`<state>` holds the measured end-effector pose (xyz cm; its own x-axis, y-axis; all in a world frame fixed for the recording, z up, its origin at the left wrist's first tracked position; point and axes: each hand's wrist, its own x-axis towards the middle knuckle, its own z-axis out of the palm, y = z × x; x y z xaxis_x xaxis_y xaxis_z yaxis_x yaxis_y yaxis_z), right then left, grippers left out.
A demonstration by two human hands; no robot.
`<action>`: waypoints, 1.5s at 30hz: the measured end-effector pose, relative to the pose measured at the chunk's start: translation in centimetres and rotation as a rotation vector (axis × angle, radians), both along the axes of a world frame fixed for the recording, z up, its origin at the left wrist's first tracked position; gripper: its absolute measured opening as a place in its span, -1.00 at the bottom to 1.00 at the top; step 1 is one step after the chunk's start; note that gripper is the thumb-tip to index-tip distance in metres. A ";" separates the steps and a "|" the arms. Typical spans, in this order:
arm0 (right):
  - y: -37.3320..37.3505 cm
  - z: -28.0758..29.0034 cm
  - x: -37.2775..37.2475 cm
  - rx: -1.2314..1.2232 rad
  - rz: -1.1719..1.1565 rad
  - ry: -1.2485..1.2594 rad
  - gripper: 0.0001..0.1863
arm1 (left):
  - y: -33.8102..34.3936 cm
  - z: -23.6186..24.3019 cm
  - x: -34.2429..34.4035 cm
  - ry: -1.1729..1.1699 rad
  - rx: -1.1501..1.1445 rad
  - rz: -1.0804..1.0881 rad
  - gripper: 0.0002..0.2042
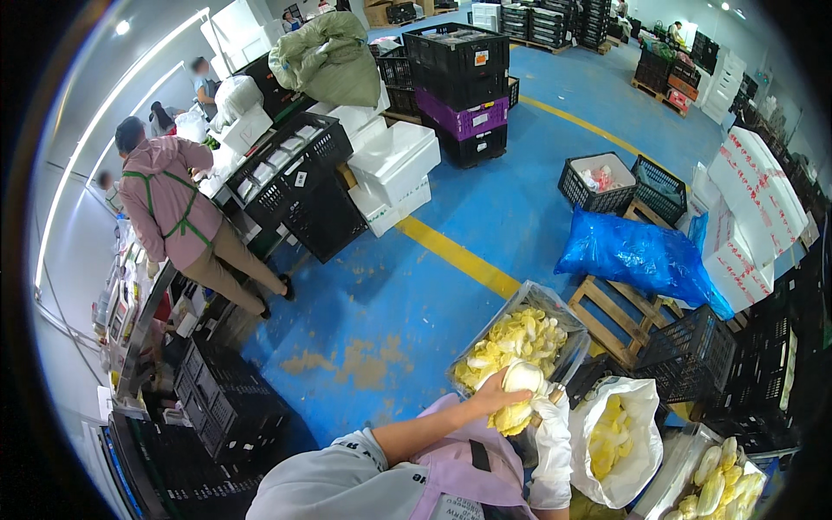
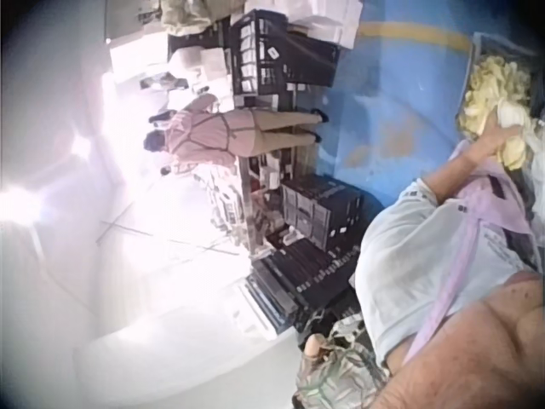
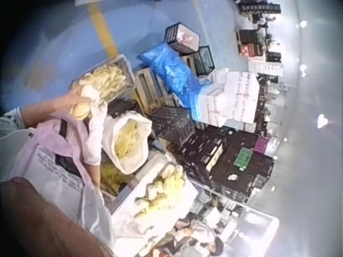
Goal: The person repeatedly picks up napa cabbages from a metal table, uses a knife to trim the base, and places the trimmed cabbages into a white sack. The person also discards the trimmed ends into a nearby bin.
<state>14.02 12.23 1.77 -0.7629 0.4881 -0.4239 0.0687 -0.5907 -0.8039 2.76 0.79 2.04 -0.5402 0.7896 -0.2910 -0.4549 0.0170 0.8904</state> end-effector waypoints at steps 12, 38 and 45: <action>1.1 -1.4 -0.4 0.024 -0.344 0.118 -0.61 | -0.7 -2.6 -4.7 -0.415 -0.037 0.446 -0.71; -0.4 1.8 1.7 -0.013 -0.153 0.184 -0.65 | 1.5 -0.7 -0.9 0.868 -0.289 -0.374 -0.35; 0.8 -4.5 3.9 -0.116 -0.267 0.161 -0.67 | 1.7 0.1 -1.5 0.529 -0.142 -0.384 -0.40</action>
<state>17.91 12.98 -2.69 -0.6762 0.6357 -0.3724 -0.2239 -0.6588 -0.7182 1.29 2.53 2.16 -0.3271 0.9279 -0.1792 0.1037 0.2238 0.9691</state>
